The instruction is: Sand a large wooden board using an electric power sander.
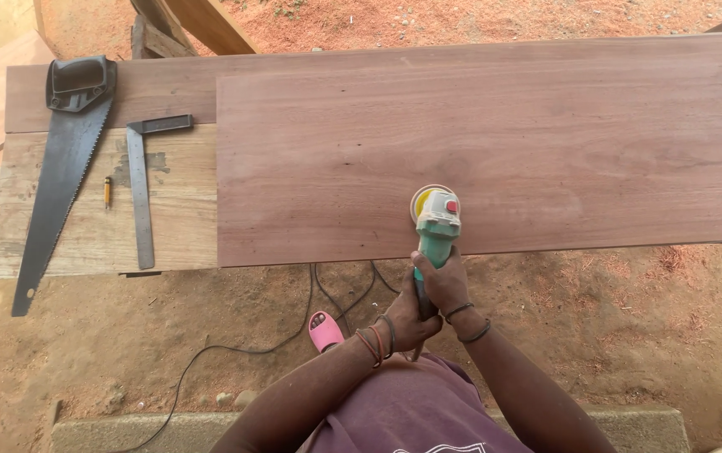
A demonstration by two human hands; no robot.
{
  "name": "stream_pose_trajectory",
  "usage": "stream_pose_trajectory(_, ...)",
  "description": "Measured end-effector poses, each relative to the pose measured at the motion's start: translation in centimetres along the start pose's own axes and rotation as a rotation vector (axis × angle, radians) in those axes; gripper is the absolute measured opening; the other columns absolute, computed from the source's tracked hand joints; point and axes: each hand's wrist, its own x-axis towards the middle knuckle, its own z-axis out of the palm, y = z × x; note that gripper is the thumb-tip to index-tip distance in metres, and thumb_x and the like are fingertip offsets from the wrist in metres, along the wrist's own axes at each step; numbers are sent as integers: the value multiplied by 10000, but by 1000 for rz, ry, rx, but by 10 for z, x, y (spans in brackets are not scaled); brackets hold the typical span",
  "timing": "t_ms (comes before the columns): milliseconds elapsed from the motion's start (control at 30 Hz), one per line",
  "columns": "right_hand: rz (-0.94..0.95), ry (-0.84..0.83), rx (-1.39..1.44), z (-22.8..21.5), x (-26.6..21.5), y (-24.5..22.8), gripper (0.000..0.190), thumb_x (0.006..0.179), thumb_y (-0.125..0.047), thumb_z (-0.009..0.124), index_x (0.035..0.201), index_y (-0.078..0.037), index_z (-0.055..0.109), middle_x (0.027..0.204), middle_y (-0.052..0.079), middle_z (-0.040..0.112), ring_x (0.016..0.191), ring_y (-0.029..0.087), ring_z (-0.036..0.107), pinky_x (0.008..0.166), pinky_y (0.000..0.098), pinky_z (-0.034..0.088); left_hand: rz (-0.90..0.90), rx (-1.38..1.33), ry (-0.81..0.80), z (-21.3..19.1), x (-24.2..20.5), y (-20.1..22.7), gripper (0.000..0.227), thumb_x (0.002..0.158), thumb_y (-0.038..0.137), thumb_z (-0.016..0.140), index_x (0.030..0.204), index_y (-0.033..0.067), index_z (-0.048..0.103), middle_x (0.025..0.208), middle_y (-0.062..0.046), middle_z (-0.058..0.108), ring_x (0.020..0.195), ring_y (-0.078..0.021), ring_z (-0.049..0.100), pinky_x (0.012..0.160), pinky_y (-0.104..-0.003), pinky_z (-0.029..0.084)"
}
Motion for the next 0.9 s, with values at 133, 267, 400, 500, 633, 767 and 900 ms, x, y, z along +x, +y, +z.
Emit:
stream_pose_trajectory(133,-61,-102,-88,72,-30,-26,662,809,-418,765,1250,26,548,1103,191,697,986,307,728,828,413,592,9,-105,118,-37,-52,-44,1174,863,178,653,1526,-18,-296,1180,-216,670,1056,-299,707,956,-391,566)
stream_pose_trajectory(267,-102,-198,-86,145,-57,-52,685,793,-428,762,1261,22,543,1103,205,715,1003,318,731,865,432,576,34,-168,266,-80,-100,-82,1135,889,198,648,1524,-28,-267,1216,-200,664,1092,-290,717,950,-388,585)
stream_pose_trajectory(400,-177,-269,-136,213,-77,-70,718,797,-453,763,1269,31,520,1112,234,706,1014,343,724,869,438,570,0,-131,381,-115,-136,-123,1132,881,176,640,1512,-22,-278,1227,-191,646,1089,-289,709,919,-379,595)
stream_pose_trajectory(500,-203,-350,-216,254,-94,-83,751,803,-469,759,1295,36,499,1114,254,699,1029,370,709,878,452,558,409,-139,631,-133,-160,-155,1054,870,42,658,1582,3,-118,1335,-303,574,1236,-383,638,1017,-433,543)
stream_pose_trajectory(633,-245,-360,-218,278,-106,-87,750,804,-483,755,1285,35,505,1109,246,703,1017,366,717,873,447,563,243,-265,556,-148,-179,-164,1059,894,81,624,1531,5,-219,1248,-222,624,1128,-290,686,939,-395,574)
stream_pose_trajectory(767,-199,-277,-198,259,-102,-73,714,800,-460,758,1267,30,532,1101,229,703,984,347,727,852,438,573,52,-191,445,-136,-172,-158,1162,872,128,633,1501,3,-335,1121,-199,683,995,-276,713,896,-377,572)
stream_pose_trajectory(900,-176,-227,-183,222,-99,-57,691,799,-443,767,1252,29,544,1103,214,702,983,325,727,846,426,582,288,-357,347,-112,-150,-153,939,908,108,606,1567,-21,-51,1172,-225,686,1061,-307,734,930,-390,604)
